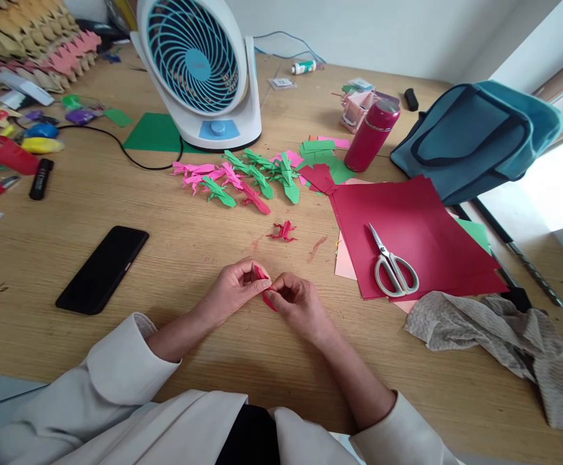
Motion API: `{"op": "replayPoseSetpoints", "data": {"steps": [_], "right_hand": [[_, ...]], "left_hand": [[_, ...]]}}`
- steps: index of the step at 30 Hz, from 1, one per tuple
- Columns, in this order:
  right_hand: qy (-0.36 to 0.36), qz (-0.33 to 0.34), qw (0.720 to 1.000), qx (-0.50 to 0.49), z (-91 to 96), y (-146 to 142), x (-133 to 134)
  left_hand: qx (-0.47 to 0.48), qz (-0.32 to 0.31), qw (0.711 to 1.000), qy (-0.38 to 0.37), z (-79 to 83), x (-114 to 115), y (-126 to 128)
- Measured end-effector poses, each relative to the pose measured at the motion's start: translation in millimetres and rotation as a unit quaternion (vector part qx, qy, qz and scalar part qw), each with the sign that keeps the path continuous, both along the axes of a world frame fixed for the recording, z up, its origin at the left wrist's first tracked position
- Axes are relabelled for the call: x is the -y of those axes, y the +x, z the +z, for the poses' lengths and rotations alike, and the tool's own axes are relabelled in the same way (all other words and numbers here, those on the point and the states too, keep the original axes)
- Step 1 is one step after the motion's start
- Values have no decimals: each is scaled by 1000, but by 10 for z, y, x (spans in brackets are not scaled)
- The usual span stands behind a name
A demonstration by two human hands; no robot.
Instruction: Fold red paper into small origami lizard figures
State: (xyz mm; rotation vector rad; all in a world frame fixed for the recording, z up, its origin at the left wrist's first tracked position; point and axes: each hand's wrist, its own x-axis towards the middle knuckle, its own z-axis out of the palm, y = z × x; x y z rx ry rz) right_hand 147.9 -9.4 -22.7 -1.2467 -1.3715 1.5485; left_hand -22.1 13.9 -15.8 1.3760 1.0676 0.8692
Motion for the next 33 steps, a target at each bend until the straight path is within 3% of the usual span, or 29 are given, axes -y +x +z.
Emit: {"op": "replayPoseSetpoints", "data": {"steps": [12,24,33], "right_hand": [[5,0,1000,9,-49,0,12],[34,-17,999,13,-69,-15,30],[21,-3,1000,-23,-50,-21,43]], "left_hand": [[22,-21,999,-40,36,6,15],[8,4,999,39,85,6,3],[98,43,988,-108,118,46,39]]}}
